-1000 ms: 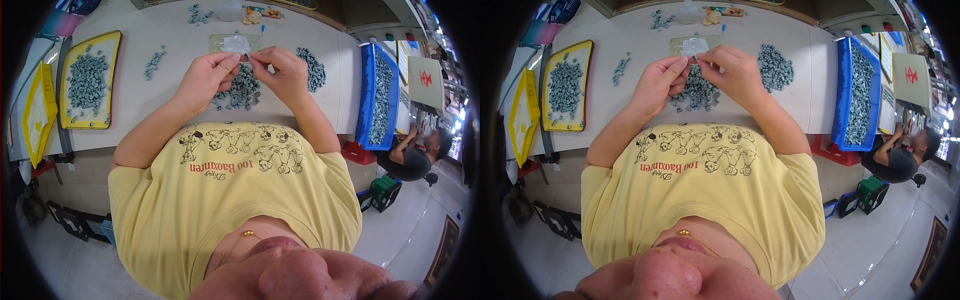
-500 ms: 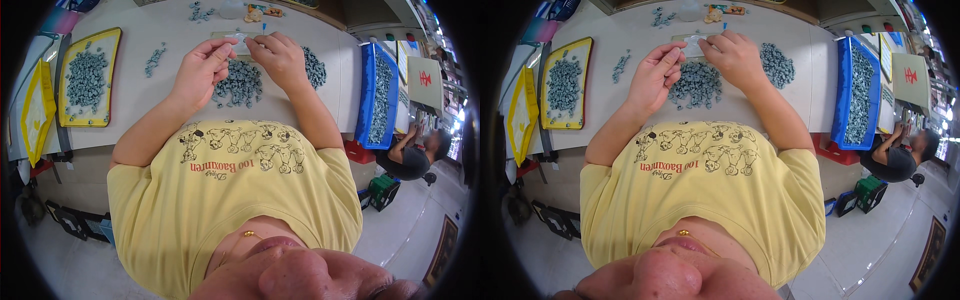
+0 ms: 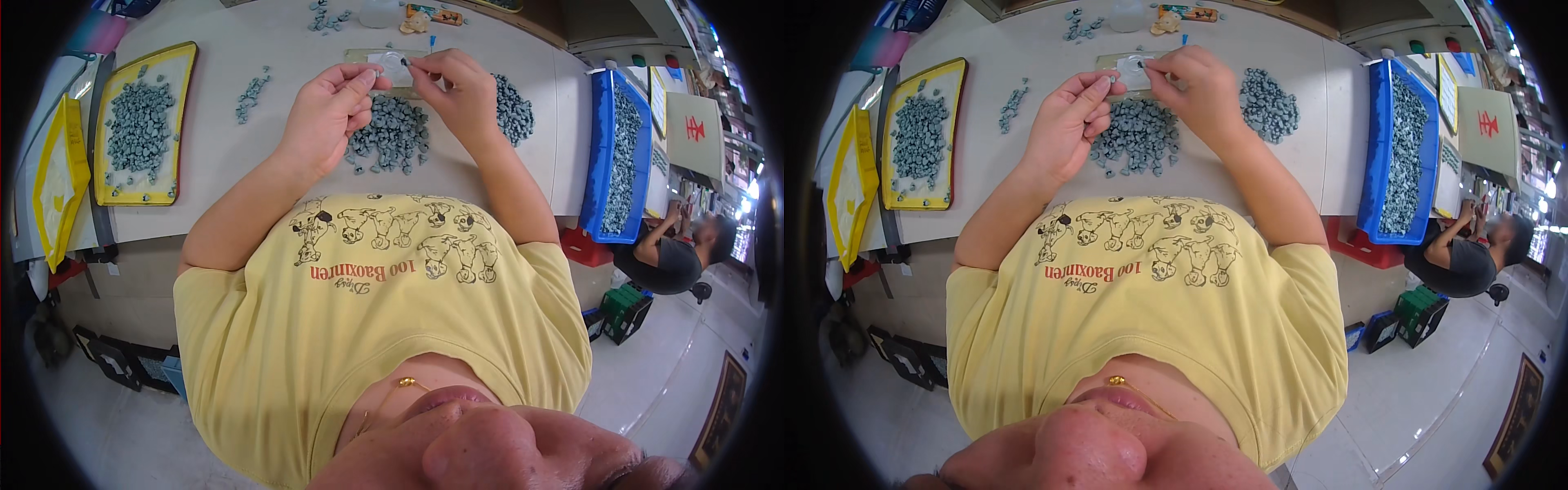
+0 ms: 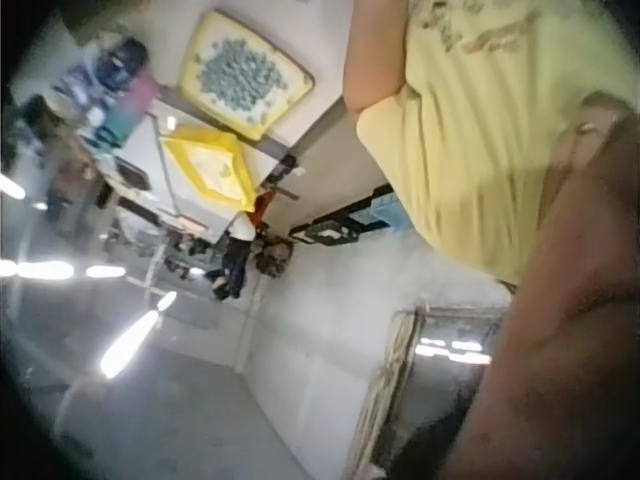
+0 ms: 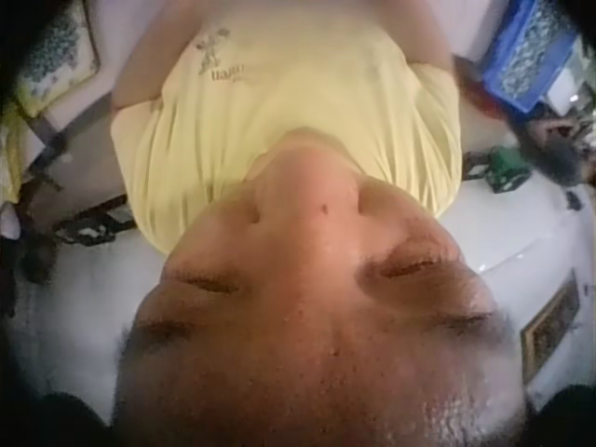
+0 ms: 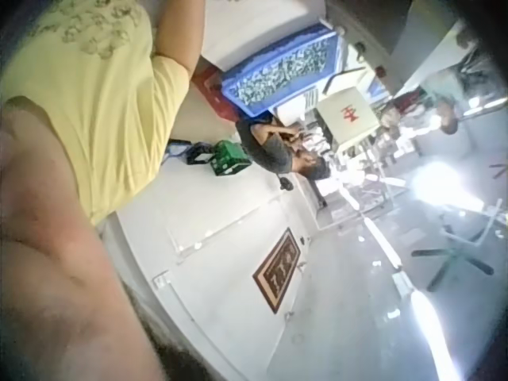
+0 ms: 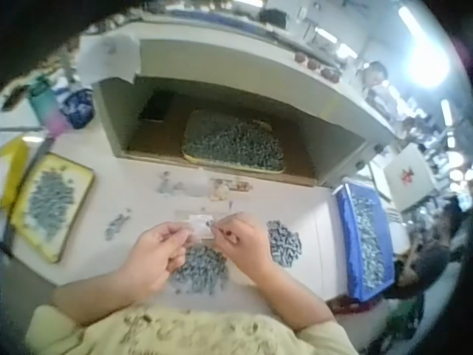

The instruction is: The person assembles small figurine pieces by picking up the figurines and tiny parts from the table, inserting the parts into the figurines by hand, and placing the assembled items into a pile on the table.

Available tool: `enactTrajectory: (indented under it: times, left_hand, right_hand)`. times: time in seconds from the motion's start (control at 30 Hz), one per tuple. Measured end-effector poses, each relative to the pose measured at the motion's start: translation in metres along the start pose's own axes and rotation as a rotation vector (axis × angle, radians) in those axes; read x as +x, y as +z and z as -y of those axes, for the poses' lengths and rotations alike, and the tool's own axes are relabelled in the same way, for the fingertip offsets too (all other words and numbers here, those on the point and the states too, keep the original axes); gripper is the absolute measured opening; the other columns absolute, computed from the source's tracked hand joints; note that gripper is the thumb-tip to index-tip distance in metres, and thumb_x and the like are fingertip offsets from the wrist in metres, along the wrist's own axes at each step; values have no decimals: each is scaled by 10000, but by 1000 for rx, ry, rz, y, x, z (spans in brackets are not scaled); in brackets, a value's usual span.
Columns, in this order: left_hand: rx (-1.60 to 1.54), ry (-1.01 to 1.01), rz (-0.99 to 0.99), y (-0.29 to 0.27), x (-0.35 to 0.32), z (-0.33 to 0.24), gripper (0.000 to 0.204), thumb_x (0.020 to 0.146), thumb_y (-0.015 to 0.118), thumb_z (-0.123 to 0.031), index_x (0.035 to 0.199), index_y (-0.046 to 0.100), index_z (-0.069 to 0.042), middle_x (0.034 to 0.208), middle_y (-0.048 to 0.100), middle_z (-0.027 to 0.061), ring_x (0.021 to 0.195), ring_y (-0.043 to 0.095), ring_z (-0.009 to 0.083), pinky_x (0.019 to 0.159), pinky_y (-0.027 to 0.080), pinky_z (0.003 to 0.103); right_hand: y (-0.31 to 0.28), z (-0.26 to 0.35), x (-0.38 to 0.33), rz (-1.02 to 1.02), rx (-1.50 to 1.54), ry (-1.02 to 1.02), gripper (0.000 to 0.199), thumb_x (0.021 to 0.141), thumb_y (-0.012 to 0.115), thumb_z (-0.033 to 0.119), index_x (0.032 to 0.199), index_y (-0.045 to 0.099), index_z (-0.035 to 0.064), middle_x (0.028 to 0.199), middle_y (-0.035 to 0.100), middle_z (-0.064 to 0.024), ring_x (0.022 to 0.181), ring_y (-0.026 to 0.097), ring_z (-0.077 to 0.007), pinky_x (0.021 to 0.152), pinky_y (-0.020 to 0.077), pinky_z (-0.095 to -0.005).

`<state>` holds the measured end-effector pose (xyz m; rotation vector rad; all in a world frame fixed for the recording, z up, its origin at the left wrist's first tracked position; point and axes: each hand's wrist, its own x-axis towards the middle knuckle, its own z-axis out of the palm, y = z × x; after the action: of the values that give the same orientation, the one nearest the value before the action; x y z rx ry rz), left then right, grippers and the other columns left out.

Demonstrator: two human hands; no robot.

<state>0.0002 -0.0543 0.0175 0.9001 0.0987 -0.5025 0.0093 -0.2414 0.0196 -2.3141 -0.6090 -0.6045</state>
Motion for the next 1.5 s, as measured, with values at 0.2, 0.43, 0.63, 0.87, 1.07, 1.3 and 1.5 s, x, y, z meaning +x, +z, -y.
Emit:
enactTrajectory:
  times: [0.2,0.43,0.63,0.87,1.07,1.3,1.5]
  left_hand:
    - [-30,-100,57,2,-4,-2,181,932,445,-191,879,486,-22,677,440,-10,504,283,44,432,242,189]
    - [30,-198,122,6,-8,-6,263,932,432,-278,764,418,-77,569,320,-55,471,250,49,407,196,196]
    - [-27,-247,136,4,-7,-5,268,931,432,-289,764,413,-80,574,309,-56,471,242,48,404,181,200]
    - [-15,-258,117,6,-9,-9,266,933,429,-299,785,423,-78,583,311,-58,473,238,48,404,179,204]
    - [12,-251,129,8,-9,-7,276,934,423,-309,776,423,-82,583,309,-61,474,235,44,404,181,201]
    - [43,-201,119,6,-9,-1,264,938,423,-303,777,426,-93,576,310,-65,472,233,40,410,182,195]
    - [-26,-213,100,4,-11,-5,253,939,427,-290,780,429,-93,574,308,-64,470,229,38,411,183,195]
  right_hand:
    - [-6,16,-1,53,782,674,119,811,627,97,865,603,-7,718,590,-26,614,495,-76,570,408,-217]
    - [-7,22,-5,136,941,748,115,827,608,91,858,587,-18,714,571,-31,618,490,-81,563,397,-215]
    - [6,22,-12,-6,451,233,92,720,655,-44,803,626,-14,724,590,-37,643,537,-84,582,431,-195]
    - [7,29,-5,-125,249,-54,167,635,677,-75,774,654,14,715,597,-52,581,547,-105,494,434,-206]
    - [7,24,-6,-127,152,-184,183,613,696,-67,766,648,21,700,588,-47,568,541,-139,489,435,-220]
    - [11,25,-7,-155,69,-324,210,581,703,-62,759,624,16,672,555,-48,565,530,-165,468,416,-260]
    - [11,32,-3,-141,-3,-373,230,561,705,-57,758,608,15,663,542,-51,561,526,-181,466,417,-267]
